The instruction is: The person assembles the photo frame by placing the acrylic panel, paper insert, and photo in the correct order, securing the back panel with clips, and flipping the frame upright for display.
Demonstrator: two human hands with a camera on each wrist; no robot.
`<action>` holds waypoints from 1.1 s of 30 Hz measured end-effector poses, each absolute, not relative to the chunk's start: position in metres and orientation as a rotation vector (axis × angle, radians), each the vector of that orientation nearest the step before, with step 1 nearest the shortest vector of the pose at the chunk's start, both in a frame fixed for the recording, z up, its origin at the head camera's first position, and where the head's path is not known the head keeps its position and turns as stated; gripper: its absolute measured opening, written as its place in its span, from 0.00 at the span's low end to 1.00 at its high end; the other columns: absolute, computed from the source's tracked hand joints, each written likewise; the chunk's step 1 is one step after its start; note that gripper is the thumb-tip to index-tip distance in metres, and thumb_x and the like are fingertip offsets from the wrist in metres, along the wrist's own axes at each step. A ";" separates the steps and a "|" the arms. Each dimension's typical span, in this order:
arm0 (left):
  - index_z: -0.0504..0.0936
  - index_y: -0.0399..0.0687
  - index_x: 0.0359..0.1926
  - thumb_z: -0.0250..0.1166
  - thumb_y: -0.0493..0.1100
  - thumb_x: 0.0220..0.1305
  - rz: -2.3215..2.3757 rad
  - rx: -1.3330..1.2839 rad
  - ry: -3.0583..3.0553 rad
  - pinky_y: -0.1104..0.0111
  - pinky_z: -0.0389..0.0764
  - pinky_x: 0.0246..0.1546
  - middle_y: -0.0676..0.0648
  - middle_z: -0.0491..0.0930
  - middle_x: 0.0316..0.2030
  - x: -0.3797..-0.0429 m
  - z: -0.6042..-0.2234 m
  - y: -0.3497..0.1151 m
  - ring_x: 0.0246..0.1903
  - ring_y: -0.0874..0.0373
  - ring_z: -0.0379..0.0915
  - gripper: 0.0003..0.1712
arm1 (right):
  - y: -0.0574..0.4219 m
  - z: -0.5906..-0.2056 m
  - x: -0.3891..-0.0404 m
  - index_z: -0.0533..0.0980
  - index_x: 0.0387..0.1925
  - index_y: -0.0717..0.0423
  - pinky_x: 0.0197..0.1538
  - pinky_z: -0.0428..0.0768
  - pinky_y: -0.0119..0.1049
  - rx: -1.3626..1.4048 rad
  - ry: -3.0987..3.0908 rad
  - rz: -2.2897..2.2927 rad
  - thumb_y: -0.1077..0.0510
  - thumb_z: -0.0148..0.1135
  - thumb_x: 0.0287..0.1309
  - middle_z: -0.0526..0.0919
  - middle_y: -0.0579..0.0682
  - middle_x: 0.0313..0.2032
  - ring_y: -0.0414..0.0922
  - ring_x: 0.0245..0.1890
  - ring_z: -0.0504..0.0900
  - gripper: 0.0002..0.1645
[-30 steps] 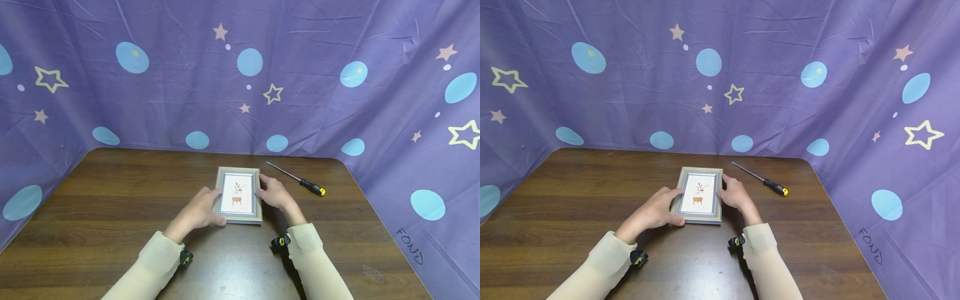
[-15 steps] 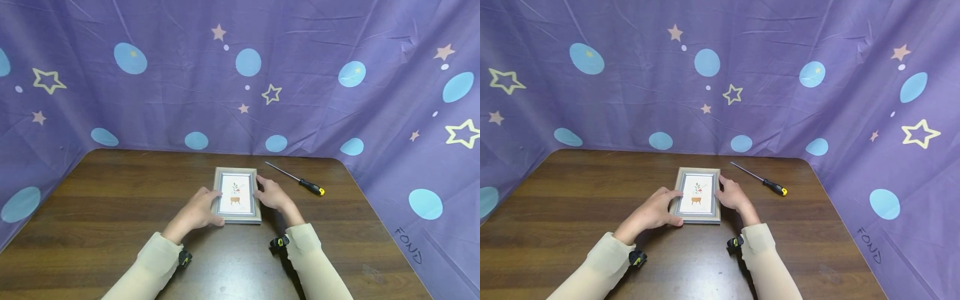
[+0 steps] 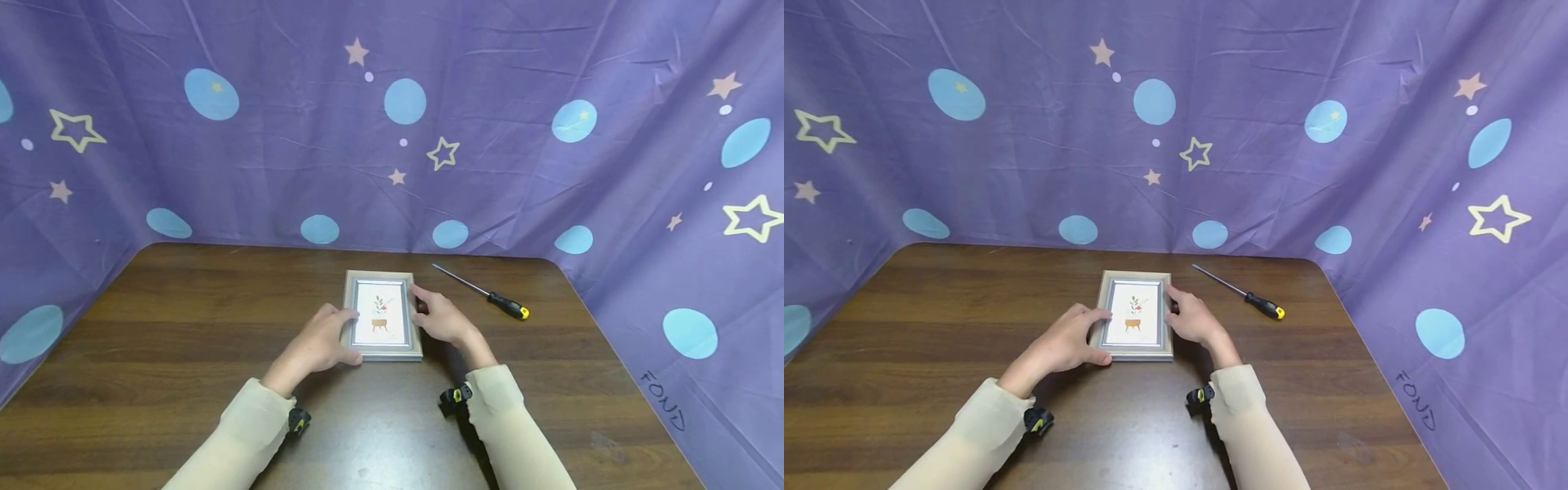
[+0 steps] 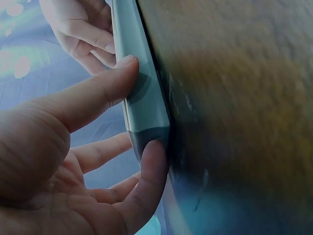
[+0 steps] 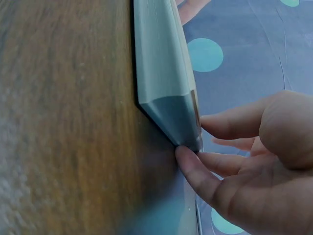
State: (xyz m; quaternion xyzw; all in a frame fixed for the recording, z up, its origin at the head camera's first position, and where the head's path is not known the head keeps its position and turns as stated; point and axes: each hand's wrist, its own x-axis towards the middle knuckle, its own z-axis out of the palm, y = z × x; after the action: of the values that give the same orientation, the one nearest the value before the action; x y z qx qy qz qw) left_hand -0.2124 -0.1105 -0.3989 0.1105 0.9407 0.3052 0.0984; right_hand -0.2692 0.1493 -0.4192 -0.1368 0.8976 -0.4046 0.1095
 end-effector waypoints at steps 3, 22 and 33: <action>0.75 0.43 0.73 0.86 0.45 0.49 0.907 0.324 2.782 0.42 0.82 0.60 0.34 0.74 0.60 -0.213 -0.399 -0.111 0.55 0.41 0.76 0.51 | 0.149 -0.419 -0.269 0.60 0.80 0.64 0.67 0.77 0.50 -0.417 2.627 -1.203 0.69 0.59 0.70 0.75 0.64 0.69 0.54 0.60 0.76 0.41; 0.72 0.43 0.76 0.86 0.48 0.51 0.892 0.360 2.775 0.39 0.79 0.64 0.32 0.74 0.64 -0.221 -0.401 -0.122 0.60 0.38 0.75 0.53 | 0.148 -0.419 -0.273 0.56 0.80 0.69 0.77 0.69 0.56 -0.549 2.558 -1.256 0.67 0.58 0.73 0.64 0.64 0.78 0.58 0.68 0.72 0.39; 0.69 0.40 0.77 0.72 0.52 0.70 0.915 0.472 2.841 0.37 0.78 0.63 0.31 0.78 0.62 -0.231 -0.382 -0.151 0.62 0.34 0.75 0.42 | 0.159 -0.397 -0.264 0.58 0.81 0.65 0.71 0.76 0.58 -0.536 2.672 -1.156 0.62 0.60 0.74 0.71 0.67 0.74 0.62 0.67 0.78 0.40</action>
State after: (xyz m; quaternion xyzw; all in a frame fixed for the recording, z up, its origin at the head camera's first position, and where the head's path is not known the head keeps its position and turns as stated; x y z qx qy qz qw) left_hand -0.2314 -0.1514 -0.3822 0.1559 0.9385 0.3023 0.0597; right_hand -0.2641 0.1593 -0.3968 -0.1804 0.8989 -0.3890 0.0904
